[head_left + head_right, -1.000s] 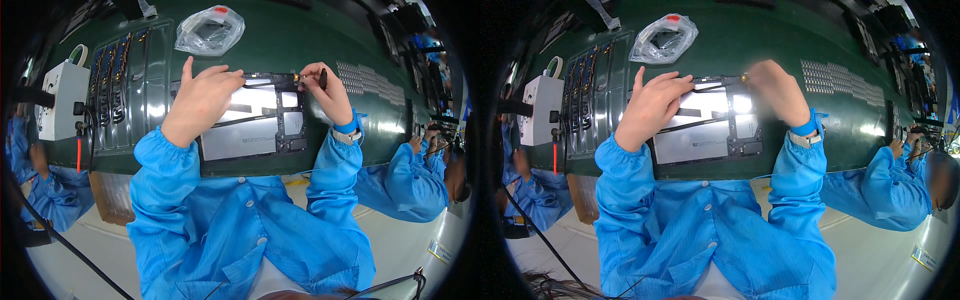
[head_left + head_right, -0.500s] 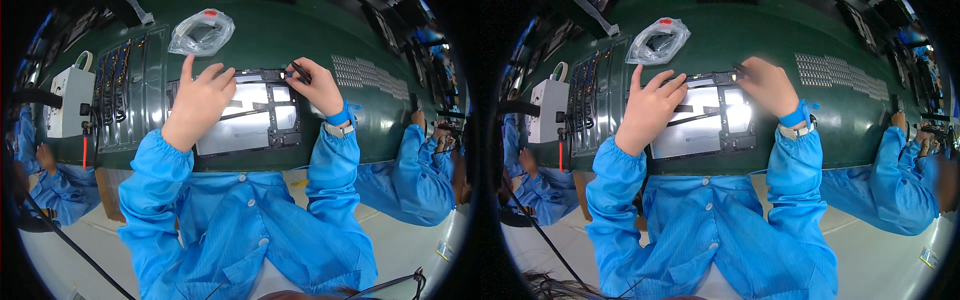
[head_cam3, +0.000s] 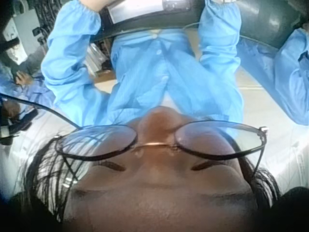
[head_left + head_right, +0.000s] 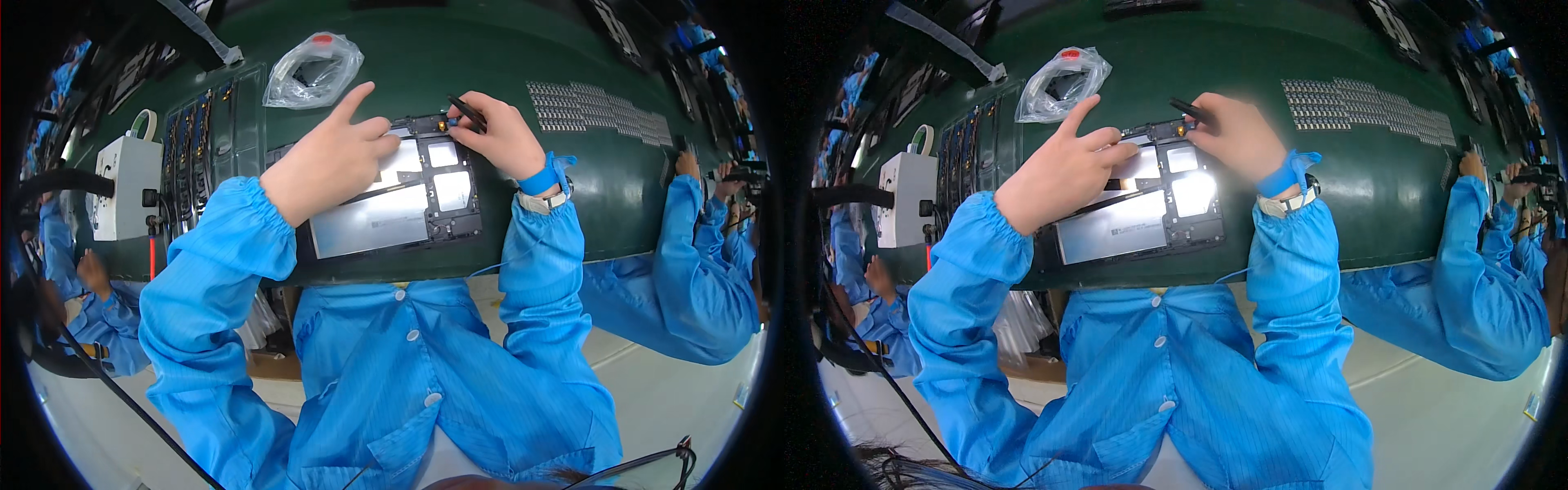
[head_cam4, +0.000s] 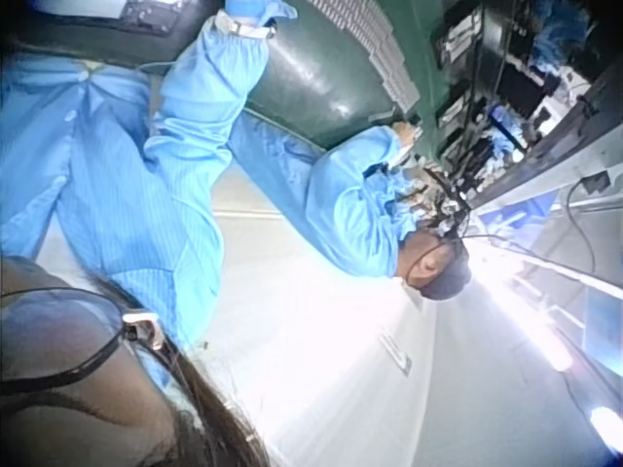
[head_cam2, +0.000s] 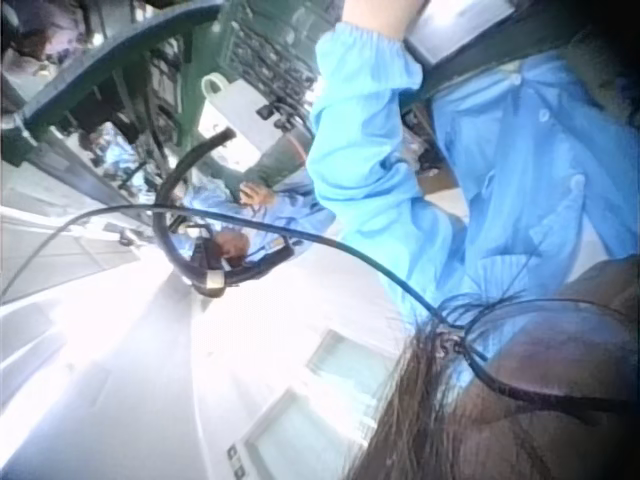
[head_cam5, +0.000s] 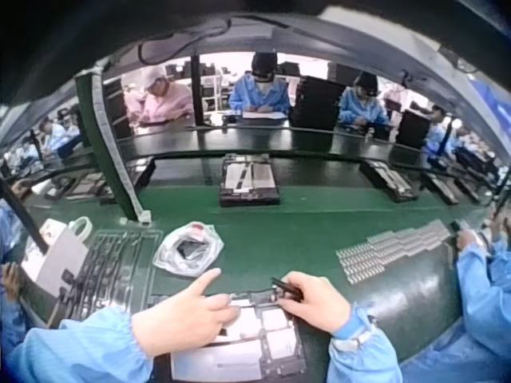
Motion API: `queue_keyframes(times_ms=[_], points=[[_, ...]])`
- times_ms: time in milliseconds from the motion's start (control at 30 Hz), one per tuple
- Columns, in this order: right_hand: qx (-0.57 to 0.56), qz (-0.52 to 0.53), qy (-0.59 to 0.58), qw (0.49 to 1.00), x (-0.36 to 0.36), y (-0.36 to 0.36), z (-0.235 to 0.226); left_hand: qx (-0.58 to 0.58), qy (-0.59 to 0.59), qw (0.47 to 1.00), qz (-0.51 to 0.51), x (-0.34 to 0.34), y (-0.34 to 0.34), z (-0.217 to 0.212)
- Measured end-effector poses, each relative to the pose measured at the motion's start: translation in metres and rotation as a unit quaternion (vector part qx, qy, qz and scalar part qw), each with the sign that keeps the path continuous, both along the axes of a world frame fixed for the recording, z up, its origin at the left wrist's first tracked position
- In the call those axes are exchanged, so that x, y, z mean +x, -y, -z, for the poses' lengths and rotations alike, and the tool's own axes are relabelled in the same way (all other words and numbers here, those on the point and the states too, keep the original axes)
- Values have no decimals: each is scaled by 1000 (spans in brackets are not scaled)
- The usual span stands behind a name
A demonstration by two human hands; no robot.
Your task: Assembling the internal components, ribbon cables, and screen of a tablet computer on an electronics production line.
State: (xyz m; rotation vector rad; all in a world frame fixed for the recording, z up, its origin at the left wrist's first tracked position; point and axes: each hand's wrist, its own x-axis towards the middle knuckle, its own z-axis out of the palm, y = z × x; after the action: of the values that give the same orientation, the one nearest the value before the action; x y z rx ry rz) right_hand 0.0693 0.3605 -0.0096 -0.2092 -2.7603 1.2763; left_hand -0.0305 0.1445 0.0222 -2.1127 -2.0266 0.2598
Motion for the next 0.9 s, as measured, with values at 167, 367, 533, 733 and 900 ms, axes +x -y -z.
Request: queue_keyframes(times_ms=[167,367,533,733,900], points=[[3,-15,-10,1000,-5,-1,6,-60,35,997,38,-7,-15,-8],[48,99,-102,989,-11,-3,0,-56,-158,986,-19,17,1,-8],[77,97,-212,969,-12,5,-14,187,158,961,-129,89,49,-28],[252,-183,-151,938,-35,57,-11,230,684,652,-233,128,96,26],[259,-212,-130,933,-41,69,2,148,916,242,-284,126,104,46]])
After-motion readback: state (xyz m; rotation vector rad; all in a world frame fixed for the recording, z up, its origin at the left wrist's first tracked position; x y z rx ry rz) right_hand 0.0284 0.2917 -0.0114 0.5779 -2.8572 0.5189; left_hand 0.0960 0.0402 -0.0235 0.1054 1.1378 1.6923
